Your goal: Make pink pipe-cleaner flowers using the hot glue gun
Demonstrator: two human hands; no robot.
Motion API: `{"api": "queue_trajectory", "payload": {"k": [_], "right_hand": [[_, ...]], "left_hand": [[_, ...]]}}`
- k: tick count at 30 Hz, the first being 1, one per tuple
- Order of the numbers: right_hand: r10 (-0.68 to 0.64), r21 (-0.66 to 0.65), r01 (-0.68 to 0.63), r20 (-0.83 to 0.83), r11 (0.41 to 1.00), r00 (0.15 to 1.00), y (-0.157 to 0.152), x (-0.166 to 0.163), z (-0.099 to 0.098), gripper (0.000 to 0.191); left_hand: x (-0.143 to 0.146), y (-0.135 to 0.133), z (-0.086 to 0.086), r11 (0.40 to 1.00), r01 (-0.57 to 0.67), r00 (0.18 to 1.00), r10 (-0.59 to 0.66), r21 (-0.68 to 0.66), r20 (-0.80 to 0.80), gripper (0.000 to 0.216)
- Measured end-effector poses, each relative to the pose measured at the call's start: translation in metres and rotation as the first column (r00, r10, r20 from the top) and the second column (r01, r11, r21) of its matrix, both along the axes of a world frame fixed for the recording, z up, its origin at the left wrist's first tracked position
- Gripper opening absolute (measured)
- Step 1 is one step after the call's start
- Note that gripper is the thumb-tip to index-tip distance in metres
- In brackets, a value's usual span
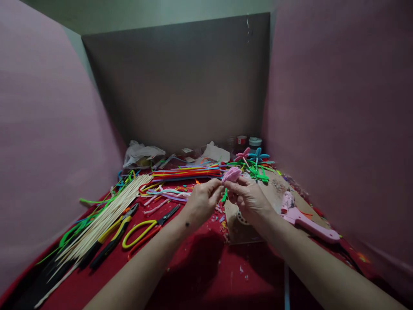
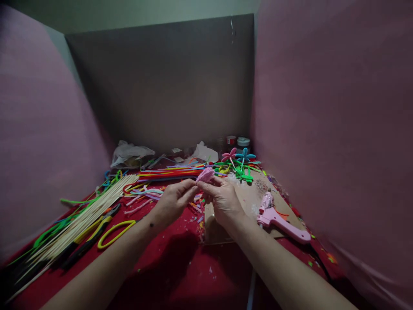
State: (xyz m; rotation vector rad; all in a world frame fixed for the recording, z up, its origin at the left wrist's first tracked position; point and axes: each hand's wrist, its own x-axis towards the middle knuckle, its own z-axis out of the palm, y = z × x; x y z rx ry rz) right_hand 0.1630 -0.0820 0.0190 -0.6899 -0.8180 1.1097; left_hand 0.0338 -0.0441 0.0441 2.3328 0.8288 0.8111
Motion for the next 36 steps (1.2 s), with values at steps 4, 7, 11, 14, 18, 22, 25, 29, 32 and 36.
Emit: {"api": "queue_trajectory", "payload": {"k": [4,7,11,14,18,22,25,29,32,36], "right_hand": [[0.003,0.058,-0.003,0.012,0.998,1.000,-0.004,0.003,0.011,0.038],[-0.030,0.079,0.022,0.099,0.997,0.995,-0.005,0.001,0.014,0.036],[-0.102,0.091,0.085,0.192,0.992,0.976,-0.005,-0.005,0.011,0.022],[-0.156,0.084,0.140,0.215,0.987,0.964,-0.005,-0.009,0.011,0.021],[-0.162,0.080,0.148,0.203,0.986,0.966,-0.006,-0.011,0.012,0.029],[-0.144,0.101,0.122,0.253,0.987,0.957,-0.007,-0.009,0.012,0.028],[-0.122,0.079,0.104,0.281,0.992,0.952,-0.008,-0.008,0.011,0.025],[-0.071,0.036,0.063,0.290,0.997,0.954,-0.009,-0.006,0.012,0.020],[-0.039,0.045,0.029,0.242,0.999,0.970,-0.009,-0.005,0.013,0.020],[-0.039,0.058,0.025,0.252,0.998,0.967,-0.010,-0.007,0.015,0.018]], "left_hand": [[-0.013,0.003,0.009,0.920,0.170,0.983,-0.136,-0.354,0.121,0.026],[-0.020,0.004,0.009,0.845,0.217,0.975,-0.165,-0.488,0.149,0.030],[-0.026,0.006,0.005,0.830,0.227,0.973,-0.168,-0.510,0.160,0.030],[-0.028,0.006,0.001,0.848,0.203,0.977,-0.144,-0.490,0.155,0.031],[-0.029,0.006,-0.003,0.872,0.175,0.983,-0.132,-0.457,0.125,0.029],[-0.030,0.004,-0.003,0.890,0.169,0.985,-0.136,-0.423,0.106,0.027],[-0.030,0.001,0.000,0.907,0.153,0.987,-0.119,-0.392,0.110,0.028],[-0.030,-0.003,0.000,0.941,0.101,0.992,-0.073,-0.322,0.099,0.027],[-0.030,-0.004,-0.004,0.967,0.057,0.997,-0.041,-0.247,0.070,0.026],[-0.030,-0.004,-0.010,0.991,0.027,0.999,-0.021,-0.128,0.050,0.027]]}}
